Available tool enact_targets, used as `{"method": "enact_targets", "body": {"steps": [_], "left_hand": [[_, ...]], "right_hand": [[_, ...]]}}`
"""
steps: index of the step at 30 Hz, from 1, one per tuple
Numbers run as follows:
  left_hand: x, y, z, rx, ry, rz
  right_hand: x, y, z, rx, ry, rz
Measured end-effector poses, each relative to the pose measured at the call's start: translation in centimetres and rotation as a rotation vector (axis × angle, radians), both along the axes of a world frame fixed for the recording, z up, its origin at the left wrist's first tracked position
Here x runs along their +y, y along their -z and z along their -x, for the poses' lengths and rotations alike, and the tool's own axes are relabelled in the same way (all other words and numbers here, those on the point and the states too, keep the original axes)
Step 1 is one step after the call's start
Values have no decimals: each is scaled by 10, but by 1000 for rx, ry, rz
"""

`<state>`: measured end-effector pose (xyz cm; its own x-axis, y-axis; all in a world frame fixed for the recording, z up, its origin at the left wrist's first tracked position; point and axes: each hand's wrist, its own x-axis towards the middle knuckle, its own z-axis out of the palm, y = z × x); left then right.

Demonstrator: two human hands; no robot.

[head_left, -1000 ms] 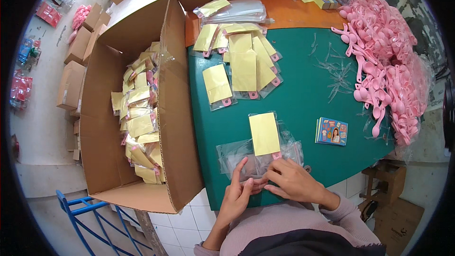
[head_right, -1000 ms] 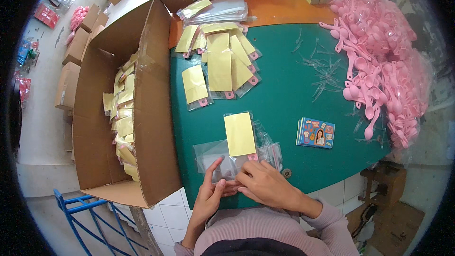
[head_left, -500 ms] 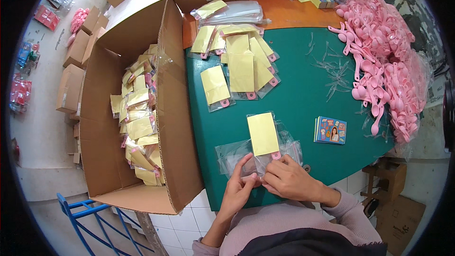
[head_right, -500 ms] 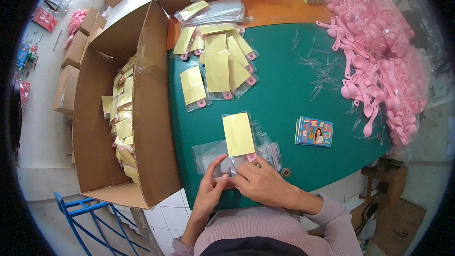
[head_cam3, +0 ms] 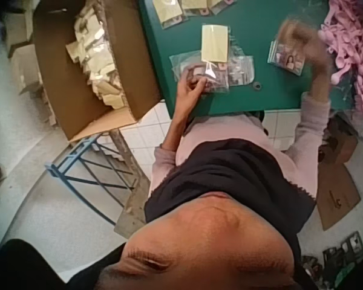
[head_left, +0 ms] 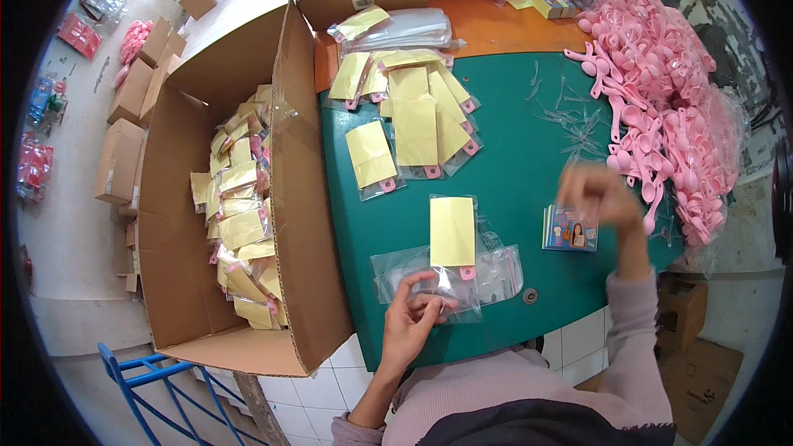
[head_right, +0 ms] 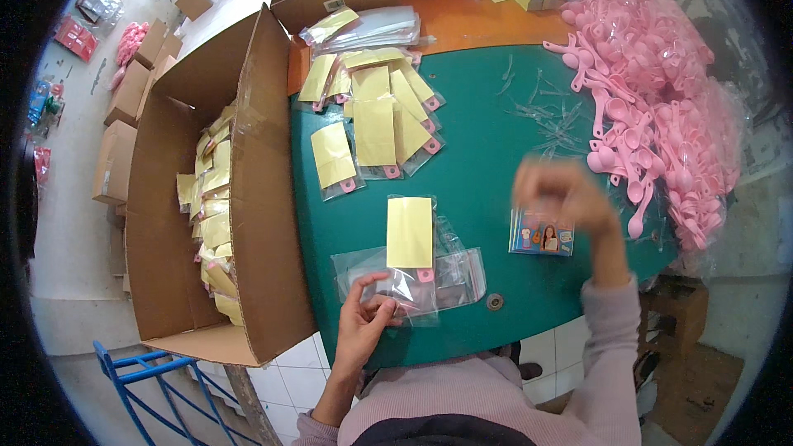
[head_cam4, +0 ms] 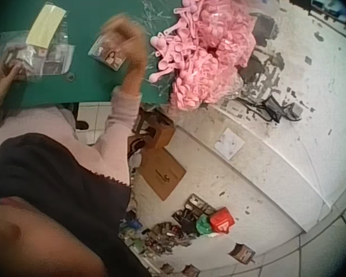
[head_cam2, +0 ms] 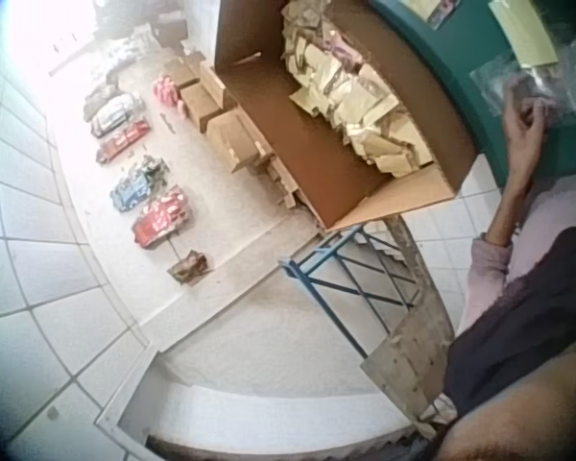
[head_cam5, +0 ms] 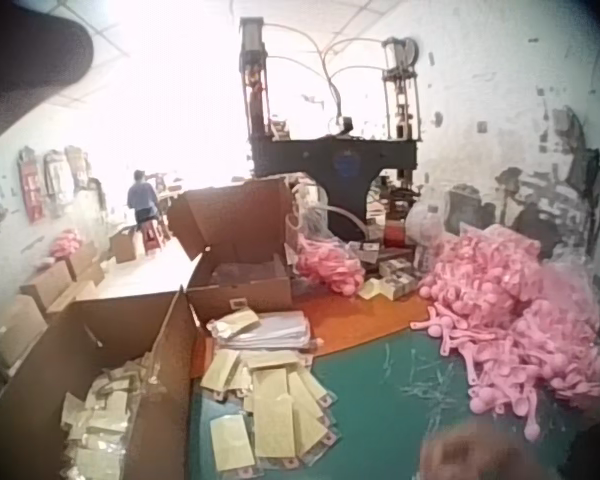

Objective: The person packages items by inserting a plastic spoon, a printed card, and a cardboard backer into clear plastic sleeves by hand.

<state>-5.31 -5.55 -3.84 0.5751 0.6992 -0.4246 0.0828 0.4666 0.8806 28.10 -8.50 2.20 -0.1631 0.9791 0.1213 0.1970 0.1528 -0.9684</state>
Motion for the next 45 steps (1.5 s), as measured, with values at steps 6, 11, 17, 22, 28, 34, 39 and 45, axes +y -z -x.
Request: {"method": "enact_targets", "body": {"steps": [6,11,17,22,28,34,39,45], "left_hand": [[-2,2,-3,-86,32,24],[-1,-10,-8,-127,-13,60],[1,-18,-12,-269,0,93],[0,-12,-4,-306,-1,117],[-3,-7,-1,-444,55,128],[6,-25,-4,-249,11,98],[9,-18,-9,254,284,-526],[5,-13,-11,210,188,-483]], "right_hand": [[-12,-14,-72,-1146,1050,320],[-33,0,63,-663,521,-63],[-38,31,117,-414,284,-24],[-39,37,127,-260,218,-42],[-40,49,140,-228,326,-92],[-45,51,134,-245,356,-106],[-46,42,128,-171,322,-25],[-49,49,132,148,345,254]]}}
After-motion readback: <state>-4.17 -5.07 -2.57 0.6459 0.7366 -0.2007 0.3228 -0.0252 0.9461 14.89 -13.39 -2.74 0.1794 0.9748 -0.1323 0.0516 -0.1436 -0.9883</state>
